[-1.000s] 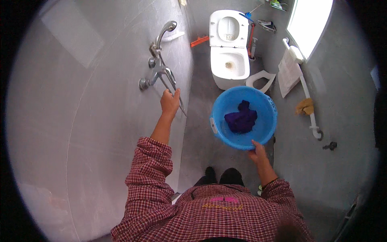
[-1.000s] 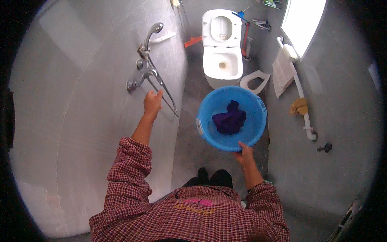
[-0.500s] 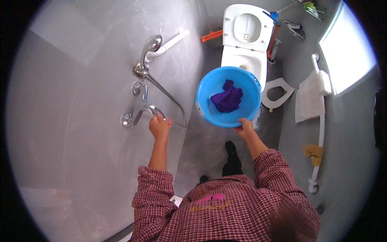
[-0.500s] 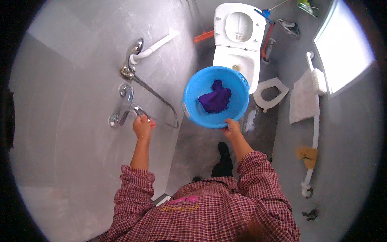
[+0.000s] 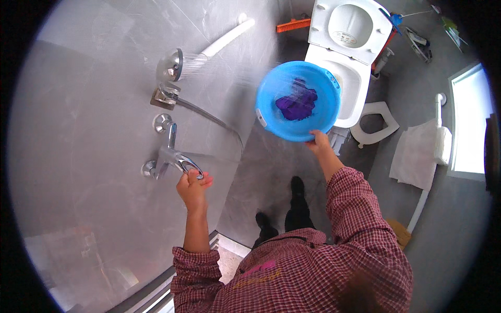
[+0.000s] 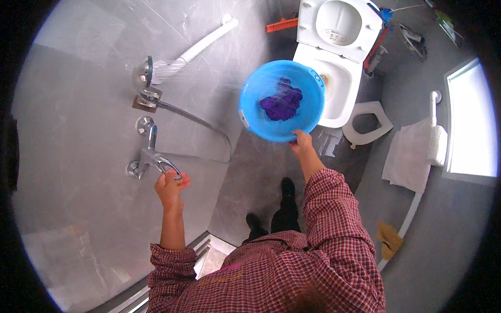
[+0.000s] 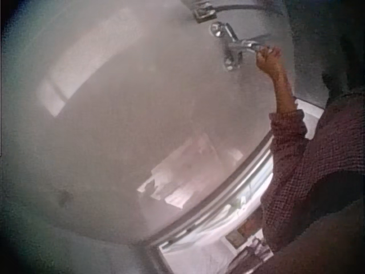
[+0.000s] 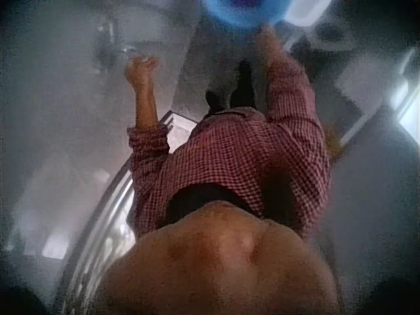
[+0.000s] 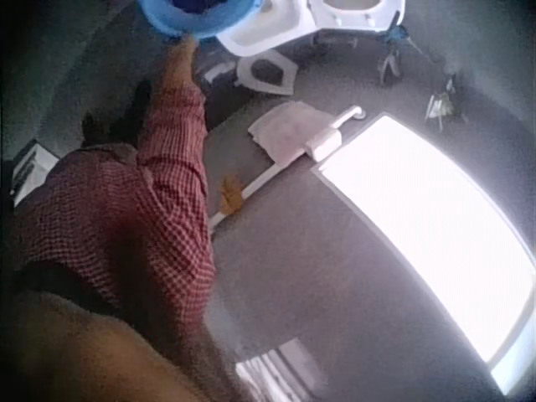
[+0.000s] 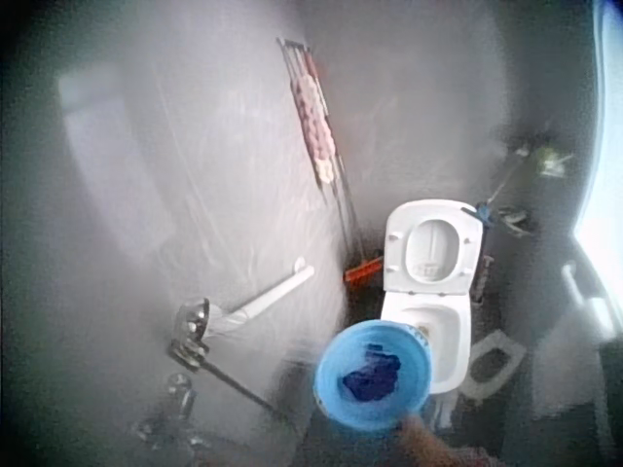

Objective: The person washes a purple cloth by hand in a blue basin, repeatedly rinsing and wringing it under a shower head in a bathroom. The person carries the basin between the bathroom and an outdoor area, then returns to rinse and wring the cloth again before placing it in a white bucket.

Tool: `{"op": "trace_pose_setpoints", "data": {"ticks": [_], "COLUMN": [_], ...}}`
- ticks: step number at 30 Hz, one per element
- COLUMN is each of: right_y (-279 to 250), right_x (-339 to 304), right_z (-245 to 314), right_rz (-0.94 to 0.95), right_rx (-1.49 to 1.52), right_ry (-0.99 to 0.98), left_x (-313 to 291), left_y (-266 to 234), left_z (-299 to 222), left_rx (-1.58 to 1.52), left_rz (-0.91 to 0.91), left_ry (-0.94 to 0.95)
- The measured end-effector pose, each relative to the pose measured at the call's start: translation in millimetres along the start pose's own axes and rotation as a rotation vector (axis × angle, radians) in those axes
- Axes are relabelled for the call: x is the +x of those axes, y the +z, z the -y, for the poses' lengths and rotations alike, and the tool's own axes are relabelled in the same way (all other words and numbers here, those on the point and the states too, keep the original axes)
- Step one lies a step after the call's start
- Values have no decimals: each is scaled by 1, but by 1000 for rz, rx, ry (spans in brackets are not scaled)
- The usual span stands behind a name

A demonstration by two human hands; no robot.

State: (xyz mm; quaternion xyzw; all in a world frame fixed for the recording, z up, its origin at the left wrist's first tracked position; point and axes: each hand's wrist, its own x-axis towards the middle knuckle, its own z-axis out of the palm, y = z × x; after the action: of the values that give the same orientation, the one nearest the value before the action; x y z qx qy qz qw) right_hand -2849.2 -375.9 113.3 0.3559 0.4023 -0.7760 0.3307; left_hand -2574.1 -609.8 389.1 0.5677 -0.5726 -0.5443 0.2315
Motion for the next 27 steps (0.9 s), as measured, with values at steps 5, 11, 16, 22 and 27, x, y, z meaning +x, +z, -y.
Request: {"op": "trace_pose_setpoints", "data": {"ticks": [5,11,16,22,27], "right_y": [1,0,-6,-17,-25], "right_x": [26,61,76,94,114], "right_z": [5,16,27,29,25], "right_rz": [-17,-83,-99,-150,-92], "right_rx": [117,170,158,172,185], "right_ry": [28,35,13,58,94], "left_x": [0,2,6,7,11], "left_y": [3,2,3,8,11], "left_z": [-3,-2,1,-2,-5], "left_rx": [51,65,82,88,101], "left_rz": [-22,-15,-17,-42,-32], "left_ry": [27,26,33,-7,-3]}}
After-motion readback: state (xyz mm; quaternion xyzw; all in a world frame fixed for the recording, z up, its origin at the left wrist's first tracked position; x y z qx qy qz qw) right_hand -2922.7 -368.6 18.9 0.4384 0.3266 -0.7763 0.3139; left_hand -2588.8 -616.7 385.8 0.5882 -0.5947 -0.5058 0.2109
